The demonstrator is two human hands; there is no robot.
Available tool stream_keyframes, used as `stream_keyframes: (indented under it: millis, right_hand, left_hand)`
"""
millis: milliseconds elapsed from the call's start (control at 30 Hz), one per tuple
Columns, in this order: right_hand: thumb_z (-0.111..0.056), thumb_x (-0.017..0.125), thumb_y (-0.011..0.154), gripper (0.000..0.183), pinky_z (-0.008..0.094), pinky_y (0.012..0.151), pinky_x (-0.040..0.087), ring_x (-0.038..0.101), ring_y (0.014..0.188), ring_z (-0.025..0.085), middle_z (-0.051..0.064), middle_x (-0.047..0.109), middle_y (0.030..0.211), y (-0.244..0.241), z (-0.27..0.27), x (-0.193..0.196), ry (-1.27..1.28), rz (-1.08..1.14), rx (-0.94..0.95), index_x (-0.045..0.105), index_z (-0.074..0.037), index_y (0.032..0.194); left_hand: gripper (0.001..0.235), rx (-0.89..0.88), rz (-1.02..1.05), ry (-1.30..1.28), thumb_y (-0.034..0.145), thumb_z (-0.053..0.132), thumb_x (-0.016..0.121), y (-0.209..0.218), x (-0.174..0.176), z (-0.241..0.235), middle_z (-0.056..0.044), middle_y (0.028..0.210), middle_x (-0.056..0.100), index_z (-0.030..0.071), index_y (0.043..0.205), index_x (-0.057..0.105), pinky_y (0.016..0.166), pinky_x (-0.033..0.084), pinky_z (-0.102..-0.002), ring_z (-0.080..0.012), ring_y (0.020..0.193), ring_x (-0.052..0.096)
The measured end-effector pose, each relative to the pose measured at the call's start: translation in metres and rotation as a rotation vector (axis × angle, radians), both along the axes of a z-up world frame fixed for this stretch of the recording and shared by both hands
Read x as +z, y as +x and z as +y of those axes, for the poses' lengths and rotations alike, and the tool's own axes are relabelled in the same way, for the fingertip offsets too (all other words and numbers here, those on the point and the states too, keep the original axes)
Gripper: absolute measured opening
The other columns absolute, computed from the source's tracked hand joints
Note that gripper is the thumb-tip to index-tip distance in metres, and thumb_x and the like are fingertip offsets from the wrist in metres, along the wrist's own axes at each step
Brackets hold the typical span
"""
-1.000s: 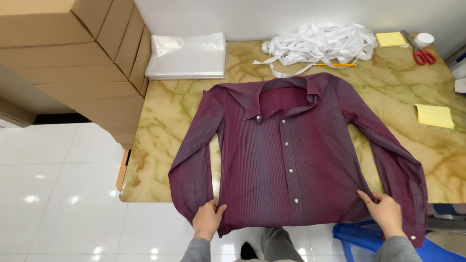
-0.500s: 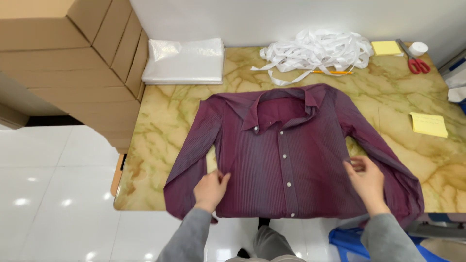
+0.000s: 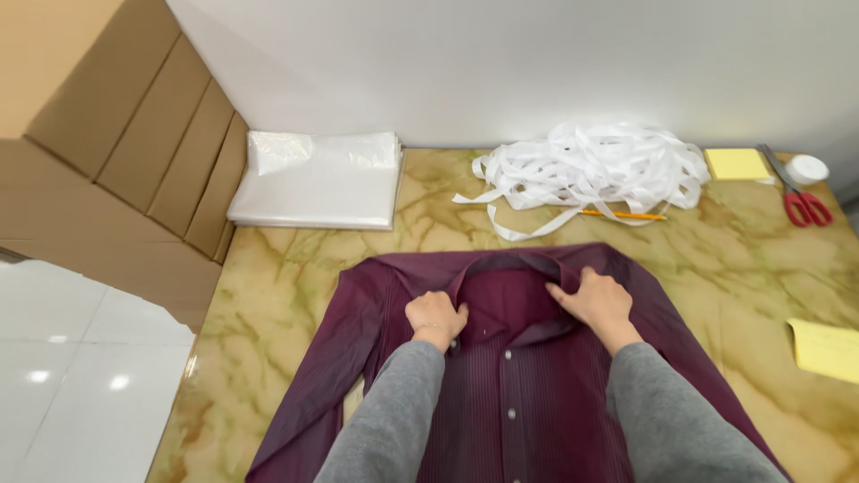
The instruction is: The person handles a stack of cardboard boxes and plastic wrapping on a marble countertop. They then take a maroon shirt from a clothing rack, lay it on the counter, and fold it by hand.
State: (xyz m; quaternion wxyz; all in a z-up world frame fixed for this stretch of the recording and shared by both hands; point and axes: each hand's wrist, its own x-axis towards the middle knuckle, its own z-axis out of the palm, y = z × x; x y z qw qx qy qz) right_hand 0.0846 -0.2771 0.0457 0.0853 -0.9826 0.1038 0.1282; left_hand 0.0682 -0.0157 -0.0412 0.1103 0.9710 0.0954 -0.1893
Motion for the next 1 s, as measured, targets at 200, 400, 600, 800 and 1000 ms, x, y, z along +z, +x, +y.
stream_keyframes:
  millis: [200,400,600,800,1000]
  right_hand:
    - [-0.051,0.069,0.087,0.037,0.049,0.078,0.062,0.079,0.091,0.037,0.013,0.080,0.073,0.083,-0.057,-0.092,0.239,-0.017,-0.026,0.082,-0.017,0.083]
    - [-0.018,0.072,0.095,0.026,0.043,0.065,0.064,0.074,0.075,0.029,0.013,0.069,0.089,0.108,-0.037,-0.100,1.374,0.161,-0.451,0.064,0.000,0.112]
    - [-0.015,0.068,0.102,0.024,0.055,0.084,0.062,0.075,0.090,0.045,0.015,0.053,0.086,0.101,0.016,-0.120,1.513,0.013,-0.536,0.057,0.005,0.107]
    - [-0.005,0.065,0.101,0.041,0.052,0.103,0.055,0.067,0.121,0.040,0.032,0.067,0.125,0.079,0.045,-0.138,1.354,-0.133,-0.254,0.058,0.005,0.140]
    - [-0.009,0.052,0.104,0.048,0.045,0.121,0.038,0.052,0.141,0.034,0.018,0.056,0.152,0.025,0.020,-0.113,0.609,-0.659,0.261,0.052,-0.003,0.151]
  left_hand:
    - [0.061,0.181,0.148,-0.267,0.087,0.054,0.056,0.048,-0.020,0.017,-0.022,0.104,0.080,0.002,0.108,0.080,0.088,0.059,-0.056,-0.0408,0.112,0.074]
    - [0.057,0.600,0.193,-1.177,0.103,0.028,0.038,0.103,0.029,-0.018,-0.032,0.106,0.076,-0.013,0.142,0.033,0.082,0.063,-0.040,-0.0342,0.092,0.079]
    - [0.052,0.578,0.121,-1.018,0.106,0.032,0.045,0.150,-0.072,-0.034,-0.020,0.091,0.080,-0.012,0.134,0.045,0.062,0.067,-0.035,-0.0227,0.075,0.081]
    - [0.052,0.331,-0.062,-0.615,0.105,0.058,0.045,0.132,-0.062,-0.039,-0.011,0.116,0.078,0.015,0.129,0.061,0.093,0.059,-0.049,-0.0329,0.115,0.073]
    - [0.063,-0.366,-0.706,-0.247,0.095,0.020,0.060,0.003,-0.008,-0.085,-0.019,0.167,0.038,-0.001,0.153,0.049,0.122,0.027,-0.056,-0.0358,0.149,0.039]
